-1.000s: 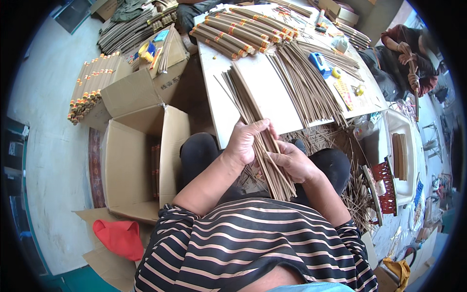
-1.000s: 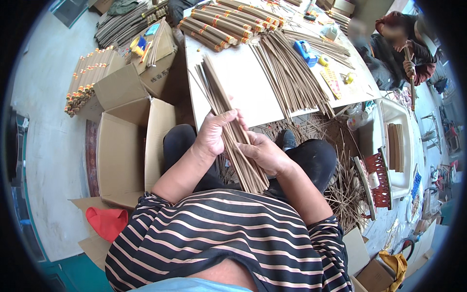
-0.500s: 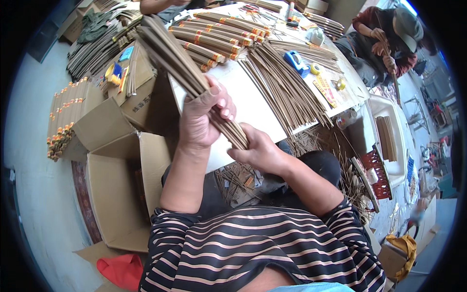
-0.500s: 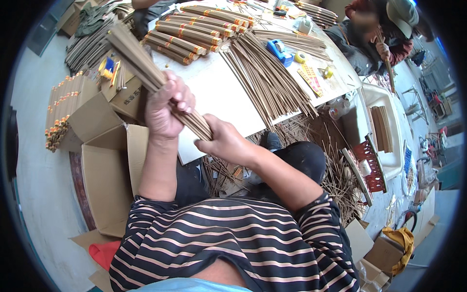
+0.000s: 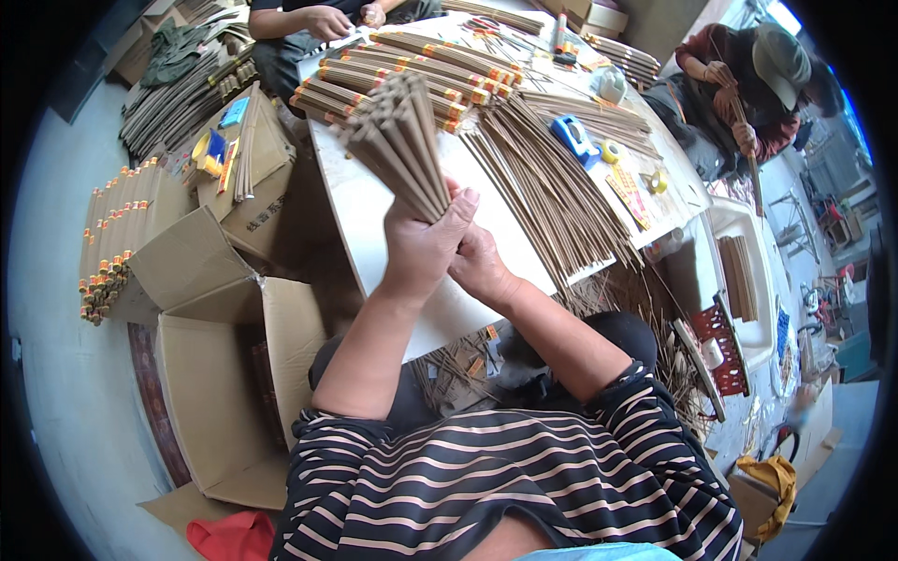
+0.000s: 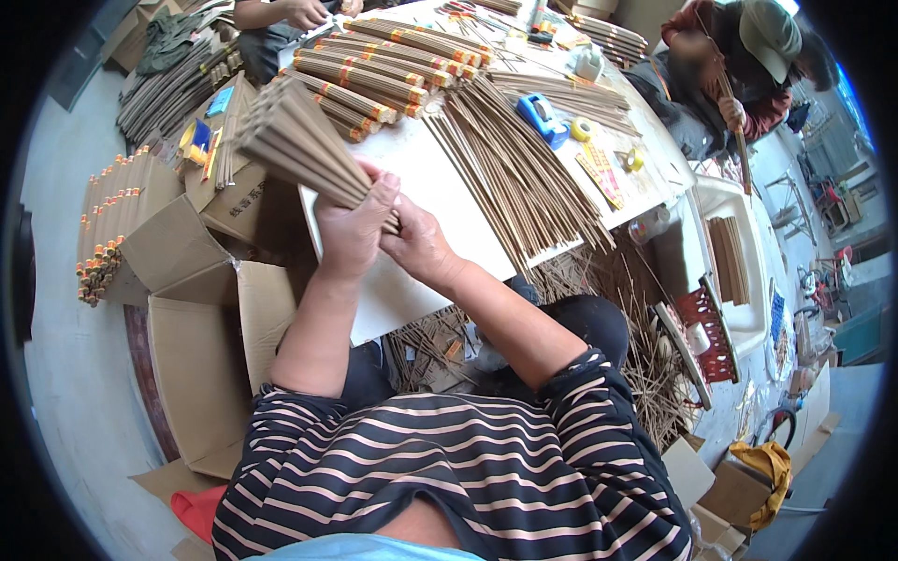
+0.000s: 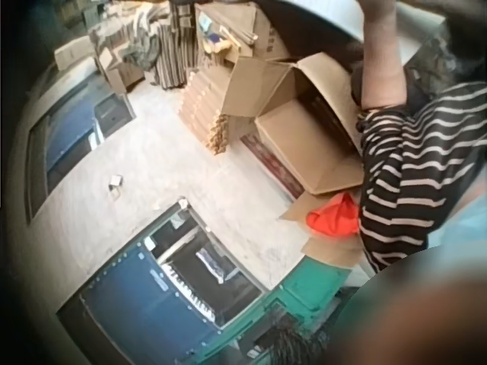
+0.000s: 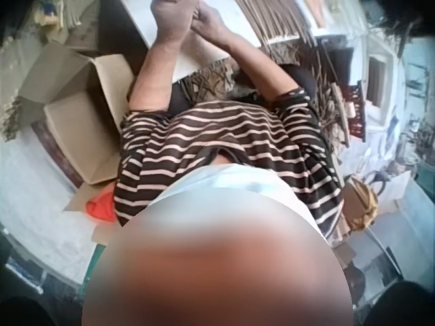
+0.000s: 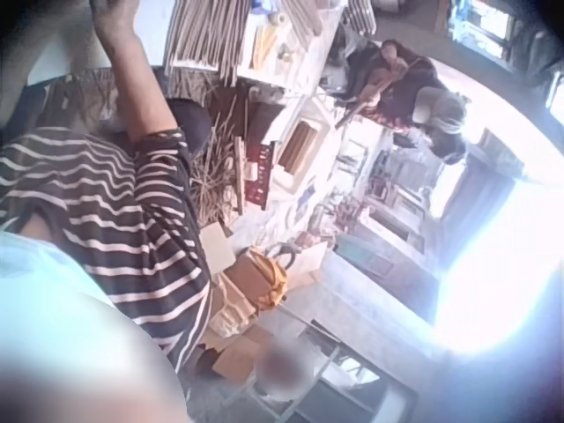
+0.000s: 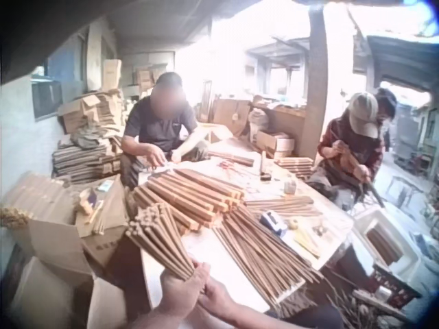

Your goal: The person gathers thin wooden sticks from a table, aligns them into a bundle, and secures the bundle with a small orange paper band. The person then places the finished bundle into a nearby cardboard box.

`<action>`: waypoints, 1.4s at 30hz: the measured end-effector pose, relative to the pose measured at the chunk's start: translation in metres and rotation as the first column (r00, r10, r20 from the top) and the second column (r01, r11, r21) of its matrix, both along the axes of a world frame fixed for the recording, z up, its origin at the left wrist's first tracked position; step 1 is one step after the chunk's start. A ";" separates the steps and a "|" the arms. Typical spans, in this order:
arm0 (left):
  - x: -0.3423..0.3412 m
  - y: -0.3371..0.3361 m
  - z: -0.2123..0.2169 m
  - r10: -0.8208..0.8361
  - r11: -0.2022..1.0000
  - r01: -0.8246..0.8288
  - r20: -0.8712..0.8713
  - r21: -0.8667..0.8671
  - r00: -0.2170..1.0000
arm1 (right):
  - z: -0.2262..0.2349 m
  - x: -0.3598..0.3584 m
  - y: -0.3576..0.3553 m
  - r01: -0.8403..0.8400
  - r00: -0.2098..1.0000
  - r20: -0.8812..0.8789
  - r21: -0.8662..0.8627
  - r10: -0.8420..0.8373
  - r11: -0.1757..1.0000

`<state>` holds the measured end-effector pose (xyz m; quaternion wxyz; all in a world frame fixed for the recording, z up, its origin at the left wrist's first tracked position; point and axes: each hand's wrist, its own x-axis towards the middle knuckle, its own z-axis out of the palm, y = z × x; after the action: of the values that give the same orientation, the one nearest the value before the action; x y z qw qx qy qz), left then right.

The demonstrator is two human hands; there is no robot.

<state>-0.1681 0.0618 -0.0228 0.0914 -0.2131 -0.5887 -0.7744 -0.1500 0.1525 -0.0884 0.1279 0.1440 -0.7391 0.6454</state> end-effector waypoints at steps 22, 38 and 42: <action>-0.025 -0.025 -0.020 -0.693 0.645 0.315 0.359 0.696 0.625 | 0.066 0.053 0.014 -0.241 0.615 0.727 -0.196 0.306 0.951; -0.037 -0.051 -0.040 -0.585 0.690 -0.085 0.623 0.719 0.519 | 0.011 0.024 0.111 0.059 0.831 0.146 0.936 -0.537 0.346; -0.015 -0.044 -0.060 -0.656 0.674 -0.035 0.620 0.738 0.431 | 0.019 0.021 0.109 -0.044 0.835 0.189 0.959 -0.518 0.279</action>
<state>-0.1831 0.0181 -0.0824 -0.3018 0.1317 -0.1848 -0.9260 -0.1295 0.2612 -0.0693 -0.0646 -0.0871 -0.9910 0.0783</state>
